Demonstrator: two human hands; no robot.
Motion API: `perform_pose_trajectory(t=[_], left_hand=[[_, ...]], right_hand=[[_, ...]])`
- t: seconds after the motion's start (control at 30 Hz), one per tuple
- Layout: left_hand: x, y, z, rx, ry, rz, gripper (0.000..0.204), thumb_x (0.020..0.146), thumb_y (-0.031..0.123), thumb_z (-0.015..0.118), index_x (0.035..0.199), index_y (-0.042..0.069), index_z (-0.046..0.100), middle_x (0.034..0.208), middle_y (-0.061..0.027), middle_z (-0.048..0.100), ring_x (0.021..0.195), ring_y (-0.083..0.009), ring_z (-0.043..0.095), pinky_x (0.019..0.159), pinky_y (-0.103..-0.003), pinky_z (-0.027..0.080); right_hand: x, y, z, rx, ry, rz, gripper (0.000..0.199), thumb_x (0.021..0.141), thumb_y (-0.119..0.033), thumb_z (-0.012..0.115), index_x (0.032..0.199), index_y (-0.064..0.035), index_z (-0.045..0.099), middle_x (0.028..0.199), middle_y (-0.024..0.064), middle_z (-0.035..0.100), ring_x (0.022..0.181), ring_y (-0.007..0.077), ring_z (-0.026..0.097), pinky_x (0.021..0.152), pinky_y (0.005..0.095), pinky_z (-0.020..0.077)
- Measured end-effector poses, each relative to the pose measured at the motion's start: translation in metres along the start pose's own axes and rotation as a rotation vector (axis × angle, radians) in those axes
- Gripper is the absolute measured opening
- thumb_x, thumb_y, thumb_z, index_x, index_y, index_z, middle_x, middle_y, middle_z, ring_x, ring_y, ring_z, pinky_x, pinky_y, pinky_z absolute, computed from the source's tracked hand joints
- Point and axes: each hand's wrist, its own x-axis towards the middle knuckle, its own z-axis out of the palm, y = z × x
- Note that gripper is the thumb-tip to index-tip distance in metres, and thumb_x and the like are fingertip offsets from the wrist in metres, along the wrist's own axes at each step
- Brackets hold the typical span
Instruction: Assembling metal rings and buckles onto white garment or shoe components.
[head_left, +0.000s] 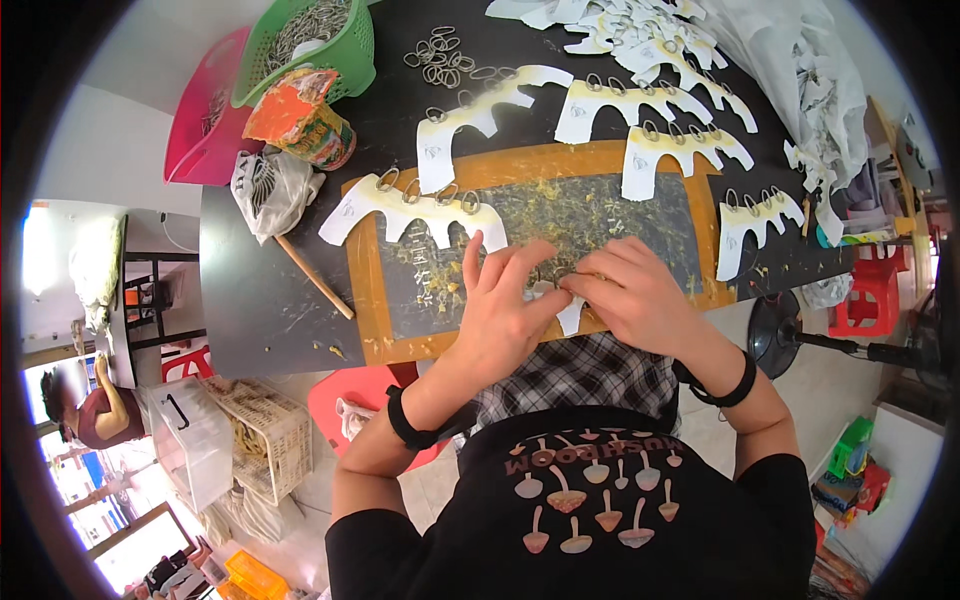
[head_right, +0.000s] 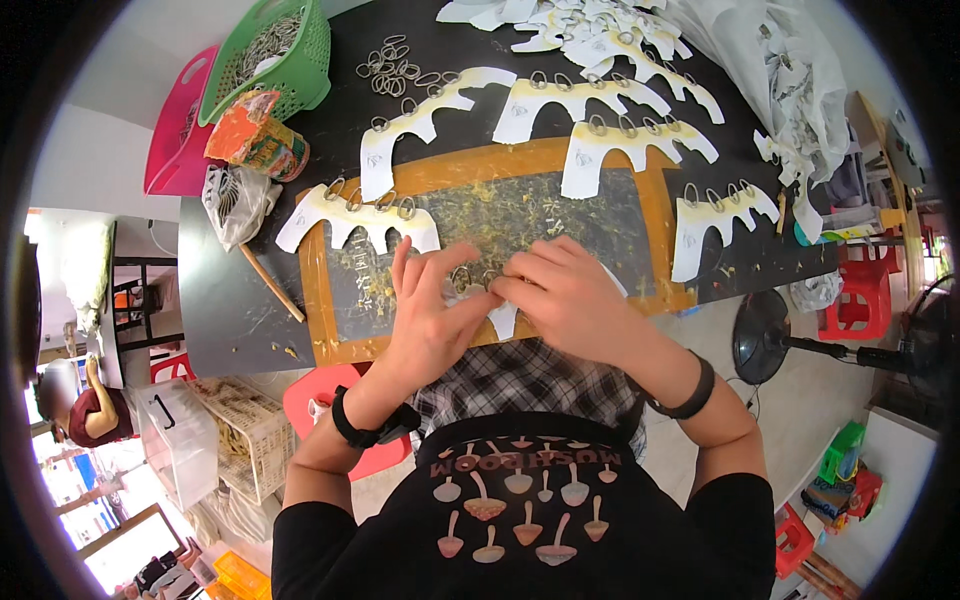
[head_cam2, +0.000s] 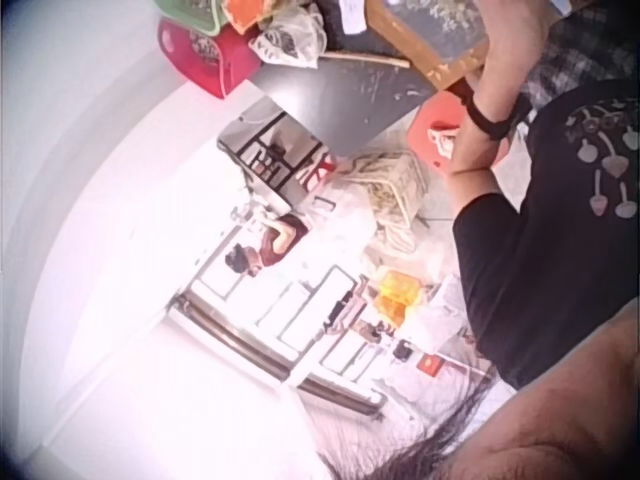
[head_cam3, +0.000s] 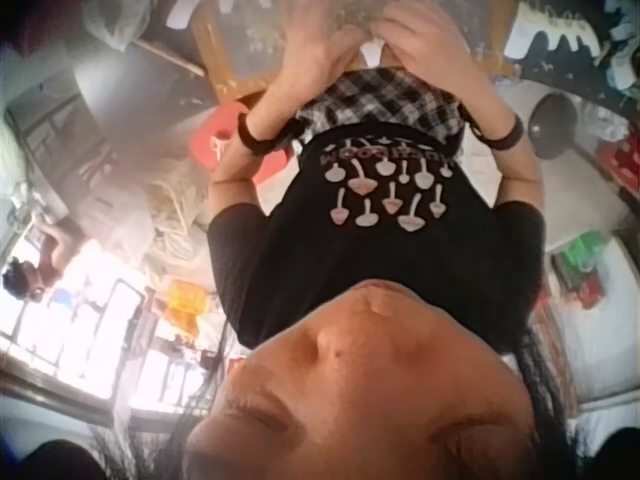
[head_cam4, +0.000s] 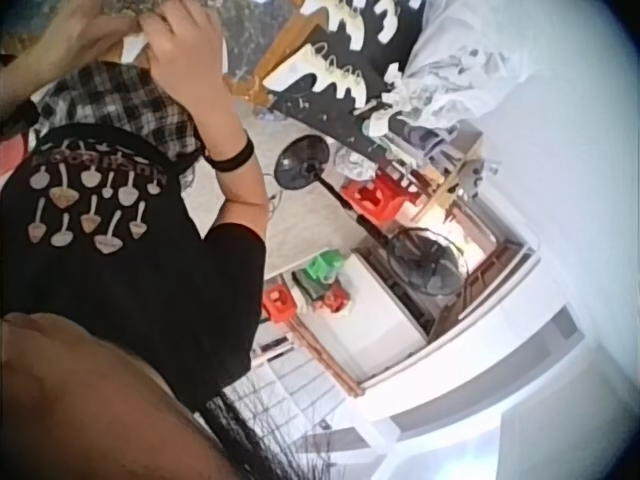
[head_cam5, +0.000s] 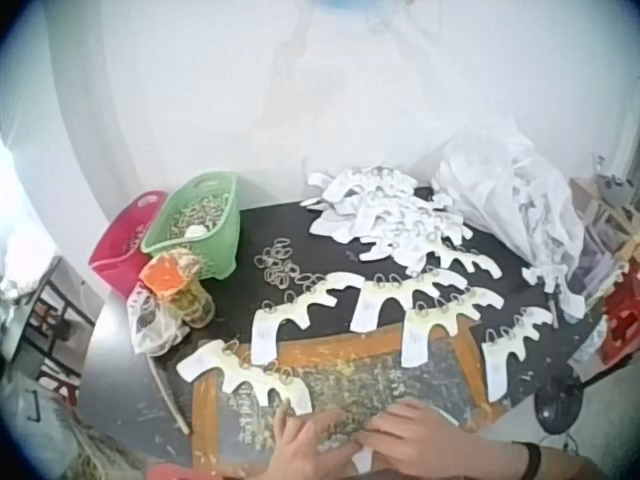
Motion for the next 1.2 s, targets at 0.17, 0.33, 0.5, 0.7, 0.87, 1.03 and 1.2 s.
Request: perform_pose_trajectory(t=[0.17, 0.33, 0.5, 0.7, 0.87, 1.03, 1.2], left_hand=[[-0.003, -0.007, 0.003, 0.066, -0.071, 0.120, 0.016, 0.072, 0.010, 0.074, 0.085, 0.017, 0.072, 0.107, 0.0039, 0.067, 0.106, -0.0236, 0.056, 0.111, -0.057, 0.021], [-0.001, -0.003, 0.000, 0.051, -0.033, 0.002, 0.017, 0.073, 0.010, 0.074, 0.088, 0.019, 0.073, 0.095, 0.0084, 0.070, 0.107, -0.0245, 0.056, 0.113, -0.058, 0.015], [0.000, -0.004, 0.002, 0.073, -0.058, 0.041, 0.020, 0.073, 0.009, 0.073, 0.091, 0.019, 0.074, 0.099, 0.0073, 0.068, 0.109, -0.0247, 0.055, 0.114, -0.059, 0.012], [-0.005, -0.002, 0.002, 0.084, -0.034, 0.053, 0.025, 0.070, 0.009, 0.073, 0.092, 0.020, 0.075, 0.109, 0.0023, 0.062, 0.109, -0.0237, 0.054, 0.114, -0.057, 0.016], [-0.007, -0.007, 0.003, 0.126, -0.045, 0.120, 0.024, 0.070, 0.011, 0.073, 0.093, 0.019, 0.075, 0.107, 0.0025, 0.063, 0.108, -0.0227, 0.054, 0.110, -0.055, 0.023], [-0.007, -0.008, 0.000, 0.105, -0.037, 0.096, 0.024, 0.071, 0.011, 0.072, 0.093, 0.019, 0.075, 0.098, 0.0051, 0.068, 0.104, -0.0212, 0.056, 0.109, -0.055, 0.023], [-0.006, -0.003, 0.003, 0.166, -0.033, 0.127, 0.026, 0.070, 0.012, 0.072, 0.094, 0.019, 0.075, 0.098, 0.0043, 0.066, 0.106, -0.0218, 0.056, 0.110, -0.057, 0.020]], right_hand=[[0.003, 0.016, -0.003, -0.038, -0.144, -0.151, 0.018, 0.072, -0.012, 0.065, 0.089, -0.0060, 0.065, 0.088, 0.0017, 0.058, 0.086, 0.0174, 0.056, 0.077, 0.0336, 0.0428], [-0.015, -0.006, 0.006, -0.299, -0.026, -0.116, 0.016, 0.071, -0.011, 0.064, 0.086, -0.0068, 0.064, 0.085, 0.0021, 0.058, 0.083, 0.0188, 0.056, 0.078, 0.0362, 0.0416], [-0.016, -0.004, 0.000, -0.177, 0.044, -0.029, 0.018, 0.073, -0.010, 0.064, 0.091, -0.0062, 0.066, 0.089, 0.0030, 0.060, 0.084, 0.0203, 0.057, 0.080, 0.0377, 0.0411], [0.002, 0.007, -0.008, -0.092, -0.035, -0.043, 0.018, 0.075, -0.011, 0.065, 0.093, -0.0086, 0.067, 0.094, 0.0003, 0.060, 0.090, 0.0193, 0.056, 0.083, 0.0363, 0.0416], [0.014, 0.024, -0.009, -0.048, -0.195, -0.213, 0.016, 0.075, -0.012, 0.064, 0.090, -0.0093, 0.067, 0.093, -0.0007, 0.060, 0.089, 0.0171, 0.055, 0.084, 0.0352, 0.0425], [0.002, 0.026, -0.009, -0.162, -0.154, -0.291, 0.016, 0.074, -0.012, 0.063, 0.090, -0.0068, 0.066, 0.094, -0.0003, 0.060, 0.091, 0.0153, 0.057, 0.085, 0.0362, 0.0431], [-0.012, 0.019, -0.005, -0.221, -0.089, -0.251, 0.016, 0.075, -0.012, 0.063, 0.090, -0.0065, 0.066, 0.098, 0.0003, 0.062, 0.092, 0.0167, 0.058, 0.085, 0.0385, 0.0431]])
